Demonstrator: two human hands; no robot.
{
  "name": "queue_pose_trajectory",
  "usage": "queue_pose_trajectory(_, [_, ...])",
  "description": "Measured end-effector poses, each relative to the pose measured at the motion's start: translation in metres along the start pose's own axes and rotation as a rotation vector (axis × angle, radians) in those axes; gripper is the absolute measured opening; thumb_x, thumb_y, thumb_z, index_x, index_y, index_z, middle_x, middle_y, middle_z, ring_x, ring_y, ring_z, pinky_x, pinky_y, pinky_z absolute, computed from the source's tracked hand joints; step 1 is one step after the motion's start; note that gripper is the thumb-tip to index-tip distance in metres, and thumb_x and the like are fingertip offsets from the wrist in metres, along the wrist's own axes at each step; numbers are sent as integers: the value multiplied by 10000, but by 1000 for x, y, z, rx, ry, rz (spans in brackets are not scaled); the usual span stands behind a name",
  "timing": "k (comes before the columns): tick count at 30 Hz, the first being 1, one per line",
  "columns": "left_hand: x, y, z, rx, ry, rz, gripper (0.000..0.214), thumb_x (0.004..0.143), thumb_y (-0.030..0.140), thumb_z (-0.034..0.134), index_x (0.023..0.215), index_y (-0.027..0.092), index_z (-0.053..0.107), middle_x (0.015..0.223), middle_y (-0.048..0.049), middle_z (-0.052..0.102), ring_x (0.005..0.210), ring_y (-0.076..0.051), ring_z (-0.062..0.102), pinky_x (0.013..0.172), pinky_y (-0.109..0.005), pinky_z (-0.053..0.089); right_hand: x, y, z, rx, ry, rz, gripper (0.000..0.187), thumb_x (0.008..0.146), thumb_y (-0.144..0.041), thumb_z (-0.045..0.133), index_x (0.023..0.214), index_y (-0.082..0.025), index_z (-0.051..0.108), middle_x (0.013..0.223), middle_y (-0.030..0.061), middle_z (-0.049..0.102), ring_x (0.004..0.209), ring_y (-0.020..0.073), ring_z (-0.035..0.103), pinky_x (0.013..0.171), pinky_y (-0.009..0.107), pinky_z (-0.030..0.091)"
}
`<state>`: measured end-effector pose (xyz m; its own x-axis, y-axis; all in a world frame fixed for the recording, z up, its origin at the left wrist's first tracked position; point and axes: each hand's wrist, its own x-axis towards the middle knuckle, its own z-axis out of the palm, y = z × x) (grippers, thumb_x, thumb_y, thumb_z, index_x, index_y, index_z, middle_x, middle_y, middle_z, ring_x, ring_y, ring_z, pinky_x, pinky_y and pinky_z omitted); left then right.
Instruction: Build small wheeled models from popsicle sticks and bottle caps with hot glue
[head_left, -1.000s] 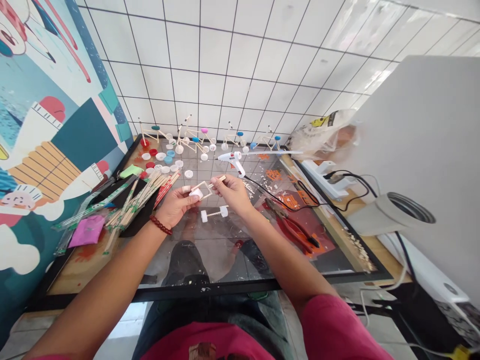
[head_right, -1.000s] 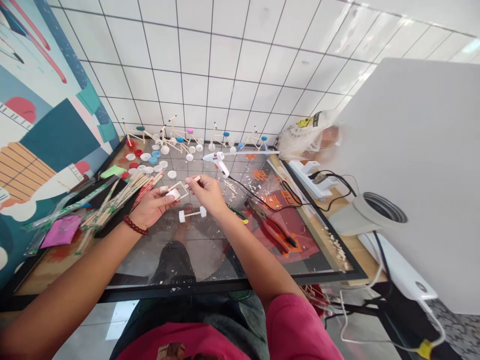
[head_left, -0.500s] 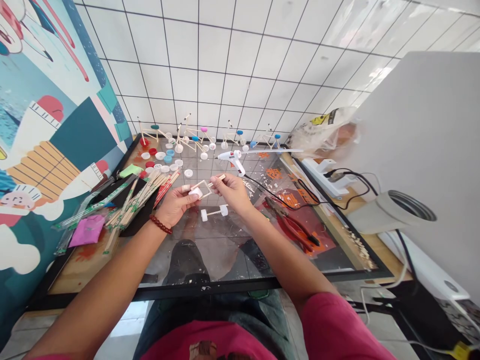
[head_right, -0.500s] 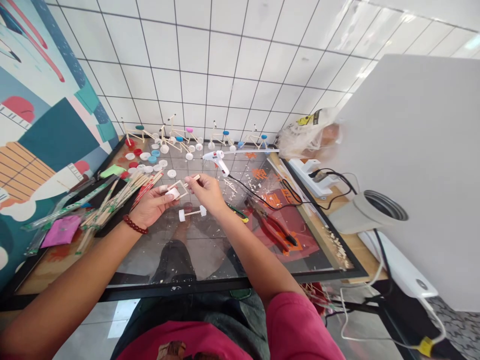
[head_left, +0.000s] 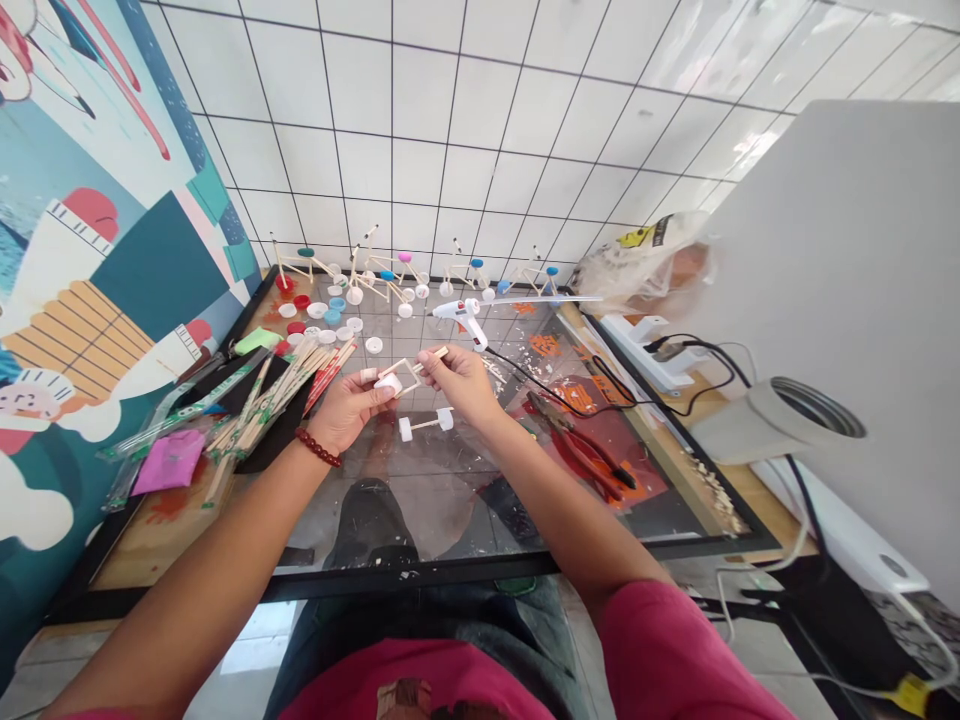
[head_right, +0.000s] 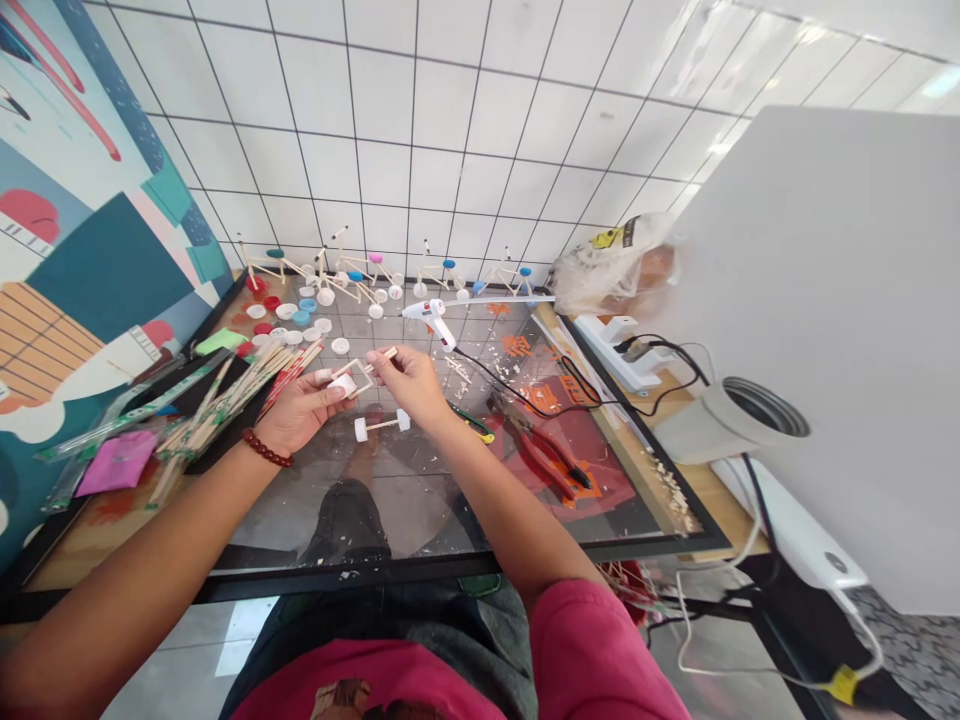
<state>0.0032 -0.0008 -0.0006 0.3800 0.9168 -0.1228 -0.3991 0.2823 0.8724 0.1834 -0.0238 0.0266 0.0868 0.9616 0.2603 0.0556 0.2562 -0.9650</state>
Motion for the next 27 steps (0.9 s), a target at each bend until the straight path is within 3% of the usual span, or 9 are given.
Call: queue_pose_trajectory(27, [2, -1, -3, 25, -18, -1, 292, 565, 177, 873, 820, 147, 735, 771, -15, 705, 688, -128, 651, 666, -253, 538, -1, 0, -1, -12, 0, 15, 462, 716, -648, 675, 700, -189, 627, 646, -1, 604, 593, 112, 527, 572, 247, 445])
